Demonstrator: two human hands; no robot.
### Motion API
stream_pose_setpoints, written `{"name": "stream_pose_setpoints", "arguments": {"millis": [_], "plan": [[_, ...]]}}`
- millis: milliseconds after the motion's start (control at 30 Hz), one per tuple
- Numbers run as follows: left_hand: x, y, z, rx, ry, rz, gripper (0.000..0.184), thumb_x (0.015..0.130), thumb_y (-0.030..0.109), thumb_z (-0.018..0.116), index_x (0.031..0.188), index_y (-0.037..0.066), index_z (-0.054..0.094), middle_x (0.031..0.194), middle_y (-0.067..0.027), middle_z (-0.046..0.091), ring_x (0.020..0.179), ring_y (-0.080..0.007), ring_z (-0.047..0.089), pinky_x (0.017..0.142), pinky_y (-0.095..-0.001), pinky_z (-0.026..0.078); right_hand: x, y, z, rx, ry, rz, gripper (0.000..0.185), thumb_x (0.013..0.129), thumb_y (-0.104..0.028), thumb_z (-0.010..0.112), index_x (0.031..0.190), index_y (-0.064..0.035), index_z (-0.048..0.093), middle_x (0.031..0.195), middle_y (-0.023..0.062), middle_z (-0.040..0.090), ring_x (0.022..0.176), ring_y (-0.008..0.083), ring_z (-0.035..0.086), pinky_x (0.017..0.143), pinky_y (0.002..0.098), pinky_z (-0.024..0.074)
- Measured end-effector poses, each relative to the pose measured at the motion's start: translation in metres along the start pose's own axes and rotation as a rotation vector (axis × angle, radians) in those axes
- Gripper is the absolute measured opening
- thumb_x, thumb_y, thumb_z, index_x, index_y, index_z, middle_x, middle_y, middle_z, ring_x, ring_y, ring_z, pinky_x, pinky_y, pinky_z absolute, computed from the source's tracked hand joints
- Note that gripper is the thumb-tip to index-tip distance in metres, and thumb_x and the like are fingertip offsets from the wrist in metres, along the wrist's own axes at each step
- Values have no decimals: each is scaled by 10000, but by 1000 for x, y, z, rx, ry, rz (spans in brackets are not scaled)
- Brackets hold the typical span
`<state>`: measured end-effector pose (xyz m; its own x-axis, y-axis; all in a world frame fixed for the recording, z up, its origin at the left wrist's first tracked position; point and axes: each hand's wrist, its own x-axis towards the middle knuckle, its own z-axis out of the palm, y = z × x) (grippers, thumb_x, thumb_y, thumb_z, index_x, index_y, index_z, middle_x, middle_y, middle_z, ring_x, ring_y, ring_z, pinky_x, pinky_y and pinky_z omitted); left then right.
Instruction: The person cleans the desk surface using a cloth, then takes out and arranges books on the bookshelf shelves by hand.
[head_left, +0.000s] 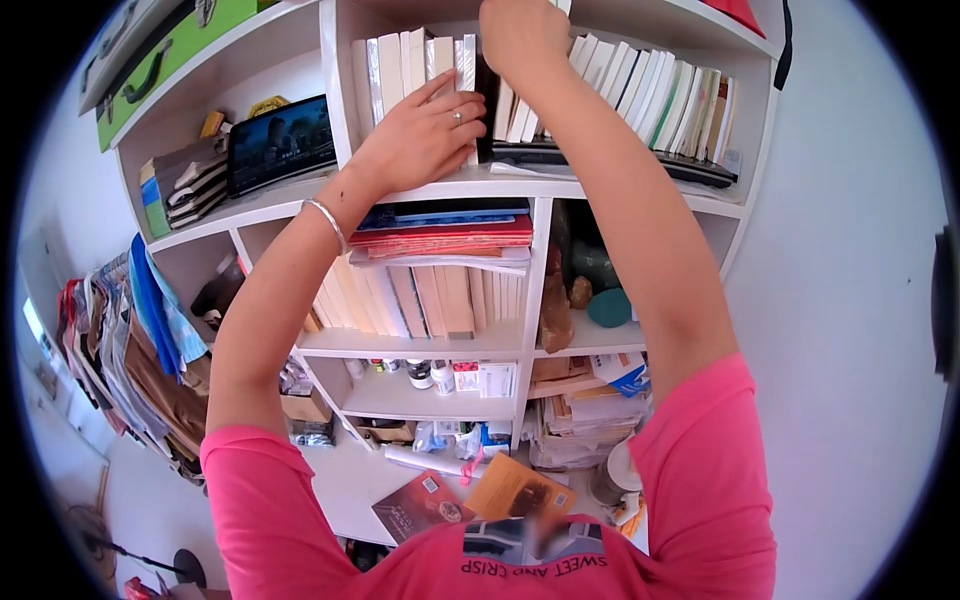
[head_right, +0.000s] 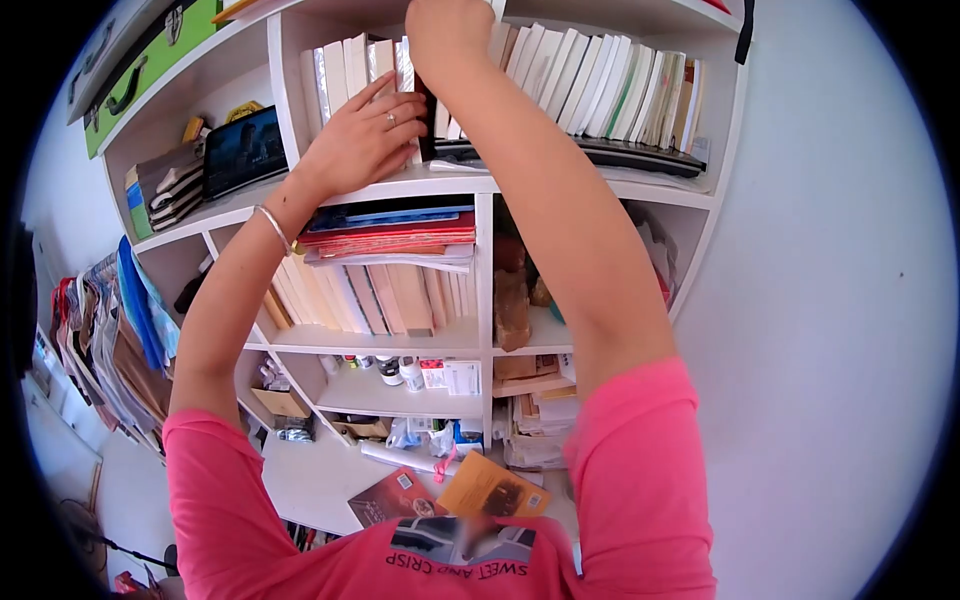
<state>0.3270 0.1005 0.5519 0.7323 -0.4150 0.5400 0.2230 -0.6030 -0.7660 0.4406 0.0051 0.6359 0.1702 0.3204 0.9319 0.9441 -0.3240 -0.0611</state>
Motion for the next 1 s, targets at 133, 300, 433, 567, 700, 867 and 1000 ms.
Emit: {"name": "stream_pose_setpoints", "arguments": {"millis": [133, 300, 433, 567, 700, 867, 1000], "plan": [[-3, 1, 0, 12, -7, -8, 180, 807, 191, 565, 958, 101, 603, 1096, -42, 565, 1154, -175, 470, 1116, -399, 226, 25, -5, 34, 63, -53, -71, 254, 797, -88, 534, 967, 100, 556, 895, 245, 646, 883, 320, 655, 710, 358, 545], [-7, 3, 2, 36, 6, -45, 205, 818, 189, 553, 999, 117, 618, 1138, -40, 568, 1180, -169, 458, 1116, -398, 226, 17, 14, 16, 305, -262, 21, 521, 643, -105, 742, 1027, 115, 466, 923, 276, 624, 939, 361, 620, 798, 397, 506], [-8, 3, -1, 11, 54, -82, 192, 821, 175, 560, 991, 91, 592, 1114, -38, 567, 1174, -182, 463, 1113, -402, 234, 7, 30, 17, 794, -133, 107, 550, 627, -118, 765, 1052, 63, 467, 970, 282, 602, 938, 386, 602, 811, 389, 493], [-9, 4, -1, -42, 107, -97, 199, 805, 145, 586, 993, 78, 584, 1134, -67, 569, 1176, -213, 466, 1100, -409, 256, 0, 39, 21, 654, -345, 8, 363, 877, -275, 526, 886, 82, 592, 734, 164, 672, 552, 256, 668, 591, 330, 552], [-11, 5, -3, -61, 58, -118, 207, 801, 134, 586, 999, 74, 587, 1171, -78, 559, 1195, -232, 447, 1099, -415, 255, -28, 22, 20, 428, -576, -130, 360, 851, -251, 527, 807, 102, 582, 724, 182, 657, 560, 254, 666, 552, 312, 545], [-19, 1, 2, -54, 160, -122, 215, 809, 115, 568, 1015, 63, 598, 1160, -73, 576, 1103, -241, 523, 997, -370, 384, -35, 42, 33, 826, -620, -2, 303, 818, -116, 545, 946, 156, 506, 887, 199, 615, 666, 270, 677, 565, 290, 566], [-16, 6, 1, -106, 233, -231, 233, 813, 106, 562, 1036, 58, 608, 1140, -71, 594, 1029, -253, 573, 857, -336, 478, -60, 31, 21, 580, -387, -270, 284, 803, -147, 549, 854, 131, 562, 745, 203, 643, 583, 262, 664, 583, 318, 548]]}}
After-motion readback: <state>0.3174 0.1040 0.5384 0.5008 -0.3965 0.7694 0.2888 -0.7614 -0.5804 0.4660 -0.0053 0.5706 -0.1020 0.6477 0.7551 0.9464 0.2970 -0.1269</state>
